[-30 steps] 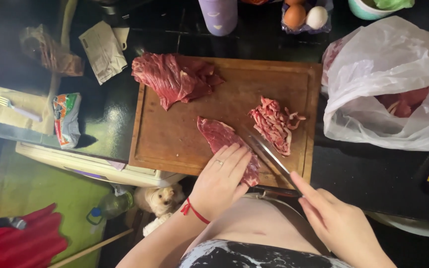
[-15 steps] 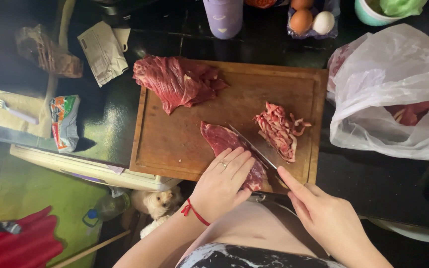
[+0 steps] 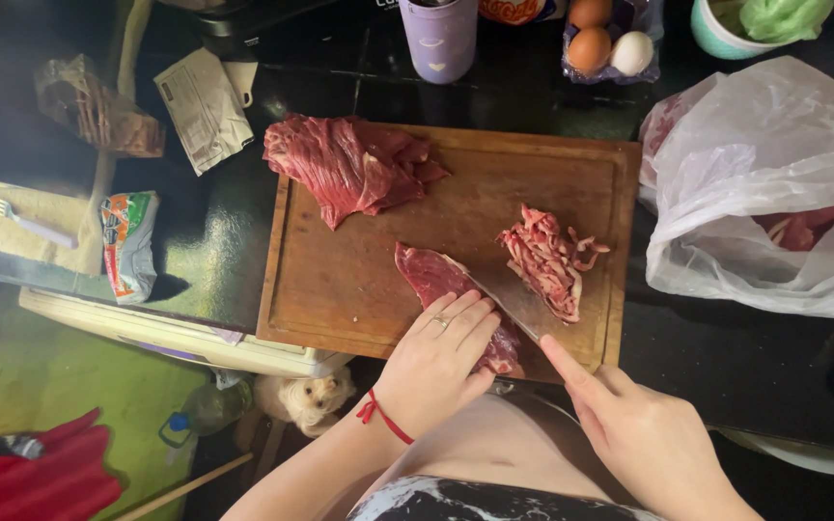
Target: Slicing raw meat into thin strips on a wooden cutting board using a kitchen knife.
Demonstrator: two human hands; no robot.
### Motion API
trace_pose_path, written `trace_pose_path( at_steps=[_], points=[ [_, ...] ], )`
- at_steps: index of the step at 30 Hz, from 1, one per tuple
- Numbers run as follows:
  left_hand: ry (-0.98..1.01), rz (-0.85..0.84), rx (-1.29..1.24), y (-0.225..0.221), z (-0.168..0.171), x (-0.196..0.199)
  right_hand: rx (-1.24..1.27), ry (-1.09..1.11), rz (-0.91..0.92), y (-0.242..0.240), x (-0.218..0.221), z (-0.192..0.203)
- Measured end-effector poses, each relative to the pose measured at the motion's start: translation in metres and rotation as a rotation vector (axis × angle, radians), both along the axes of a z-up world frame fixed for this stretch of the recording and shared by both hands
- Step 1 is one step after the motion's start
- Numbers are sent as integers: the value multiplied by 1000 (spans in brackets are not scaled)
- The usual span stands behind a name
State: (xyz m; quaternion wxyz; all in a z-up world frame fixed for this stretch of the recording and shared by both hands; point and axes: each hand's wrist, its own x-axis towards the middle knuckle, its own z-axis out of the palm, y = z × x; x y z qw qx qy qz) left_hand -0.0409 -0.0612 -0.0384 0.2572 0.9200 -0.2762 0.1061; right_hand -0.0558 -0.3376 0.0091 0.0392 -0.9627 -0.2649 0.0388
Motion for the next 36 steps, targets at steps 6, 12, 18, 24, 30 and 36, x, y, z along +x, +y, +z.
trace_pose_path(
  at_steps=[6,12,18,24,30,36],
  points=[
    [12,-14,22,1,-4,0,-25,32,-47,0,-4,-3],
    [4,-20,18,2,-3,0,25,107,-115,-4,-9,-7],
    [-12,-17,5,2,-2,1,49,66,-68,1,-1,-3],
    [-15,-7,6,1,-2,1,28,71,-52,5,-2,-4],
    [-3,-6,14,0,0,1,-39,43,-47,27,2,-6],
    [-25,9,27,-2,-4,-1,-1,94,-125,26,-8,-25]
  ],
)
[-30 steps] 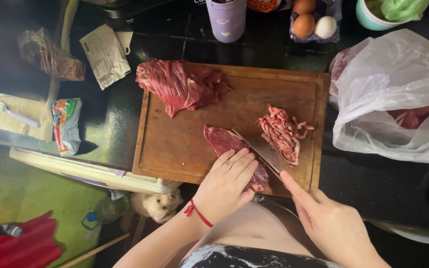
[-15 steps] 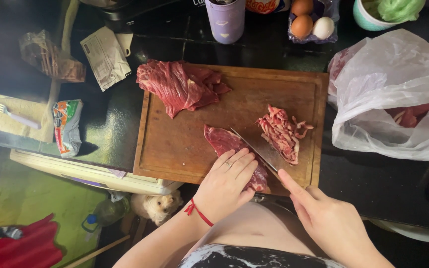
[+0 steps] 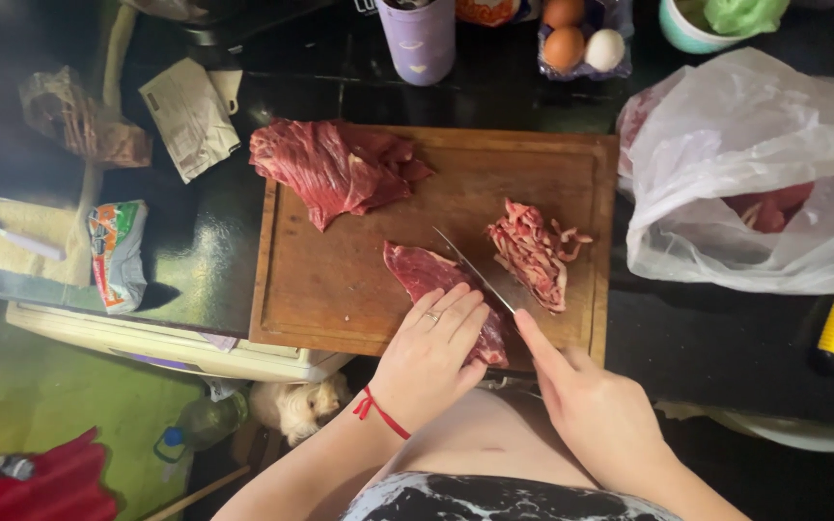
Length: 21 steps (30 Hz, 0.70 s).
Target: Slicing raw meat into thin strips on a wooden cutting board using a kitchen knife.
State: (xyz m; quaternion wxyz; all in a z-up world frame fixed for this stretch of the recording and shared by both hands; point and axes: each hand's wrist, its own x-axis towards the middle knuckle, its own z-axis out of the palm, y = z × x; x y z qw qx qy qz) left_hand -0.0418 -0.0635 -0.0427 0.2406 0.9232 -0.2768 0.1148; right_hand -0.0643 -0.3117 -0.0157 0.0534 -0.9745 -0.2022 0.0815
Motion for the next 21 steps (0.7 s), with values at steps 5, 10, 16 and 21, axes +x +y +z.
trace_pose_path(
  at_steps=[5,10,16,21],
  points=[
    [-8,8,9,-3,0,-1,-32,111,-64,-31,-30,1],
    [7,-8,0,0,-1,-2,47,201,-140,-32,-21,12],
    [0,-18,1,0,1,-2,157,198,-145,-13,-4,20],
    [21,-22,-2,0,2,-2,171,58,-117,-20,-3,23]
  ],
)
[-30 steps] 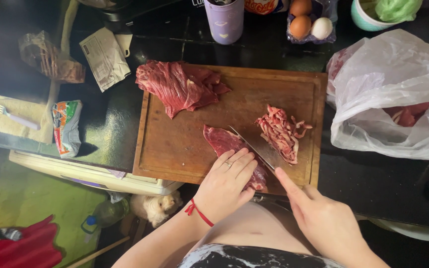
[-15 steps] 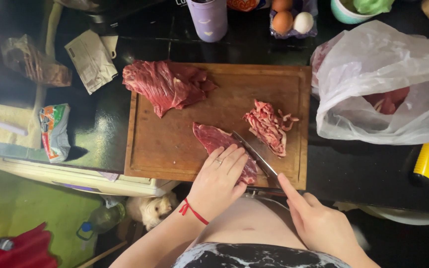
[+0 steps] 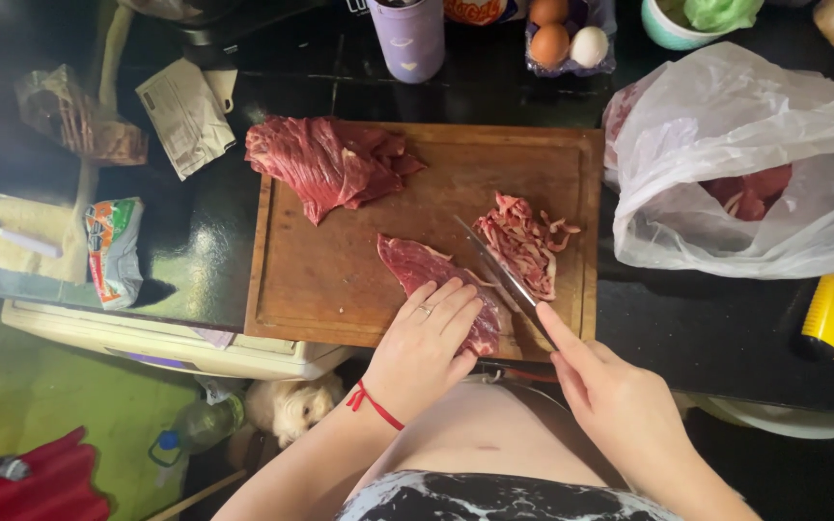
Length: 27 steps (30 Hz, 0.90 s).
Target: Slicing raw meat into thin strips on a wooden cutting board using a kitchen knife.
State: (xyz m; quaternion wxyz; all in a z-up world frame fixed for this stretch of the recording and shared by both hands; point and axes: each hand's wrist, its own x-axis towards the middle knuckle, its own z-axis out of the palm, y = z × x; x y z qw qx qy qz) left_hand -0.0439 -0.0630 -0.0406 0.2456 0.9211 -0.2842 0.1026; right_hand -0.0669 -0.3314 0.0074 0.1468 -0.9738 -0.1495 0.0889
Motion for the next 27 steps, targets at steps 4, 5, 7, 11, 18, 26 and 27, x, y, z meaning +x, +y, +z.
trace_pose_path(
  at_steps=[4,5,7,11,18,26,27],
  points=[
    [-1,-6,7,1,-1,-1,44,-57,86,6,3,0],
    [-4,-4,8,1,-2,-1,44,-60,87,8,5,0],
    [-4,-4,5,2,-4,-2,24,-43,103,12,8,-1],
    [4,-6,2,2,-7,-1,-22,-85,111,16,11,-6],
    [-13,-2,-12,0,-10,-1,-135,-153,122,38,26,-14],
    [-23,24,-13,3,-1,-2,-104,91,56,-11,-3,-10],
    [-24,0,17,5,1,-3,-69,93,28,-16,-4,-13]
  ],
)
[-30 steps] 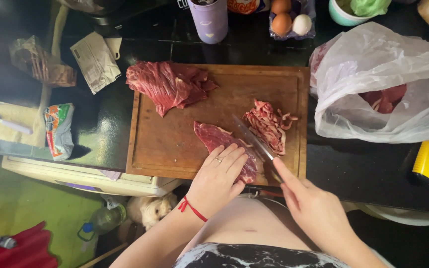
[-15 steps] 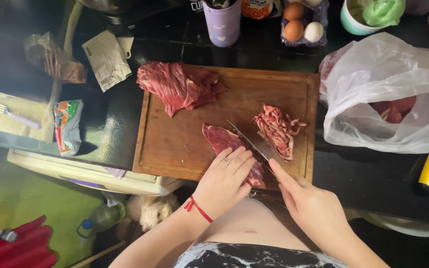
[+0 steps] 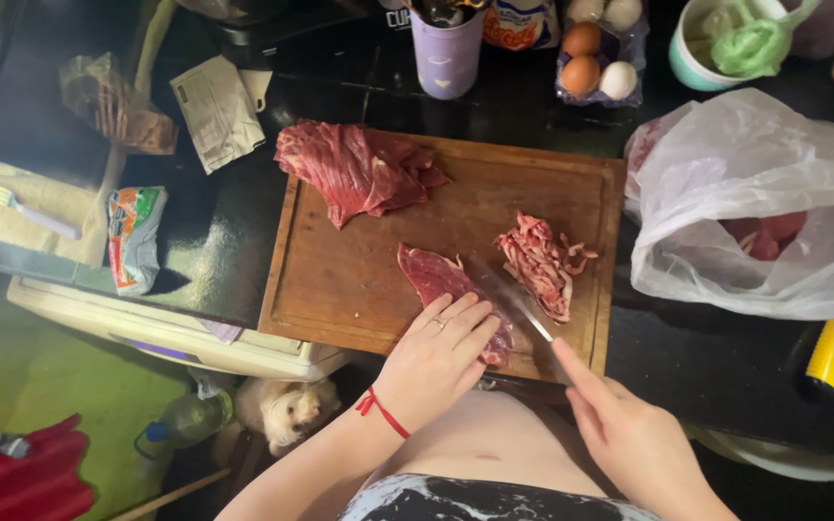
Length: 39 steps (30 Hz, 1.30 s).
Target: Slicing raw meat into thin strips on a wooden cutting board using a kitchen knife.
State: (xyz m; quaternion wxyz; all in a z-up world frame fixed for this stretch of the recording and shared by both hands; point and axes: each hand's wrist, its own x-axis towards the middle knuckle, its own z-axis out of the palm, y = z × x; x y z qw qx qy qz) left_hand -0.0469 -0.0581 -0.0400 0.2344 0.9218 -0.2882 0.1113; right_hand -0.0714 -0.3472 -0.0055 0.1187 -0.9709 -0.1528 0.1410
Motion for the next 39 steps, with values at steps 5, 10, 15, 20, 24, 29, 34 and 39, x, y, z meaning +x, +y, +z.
trace_pose_path(
  at_steps=[5,10,15,20,24,29,34,39],
  points=[
    [-34,-29,-104,4,10,-1,-21,-22,-55,-1,17,8],
    [-104,111,-235,10,15,1,4,-258,184,17,45,15],
    [-53,184,-108,16,-3,11,-16,-318,305,29,71,10],
    [-14,190,-67,16,-7,13,-72,-351,387,35,82,7],
    [13,192,-63,15,-9,13,-89,-367,394,36,86,8],
    [15,185,-59,16,-9,15,-46,-288,347,36,89,8],
    [25,186,-63,16,-7,16,-44,-225,351,40,92,9],
    [20,174,-66,17,-7,15,-83,-332,422,46,96,4]
  ],
)
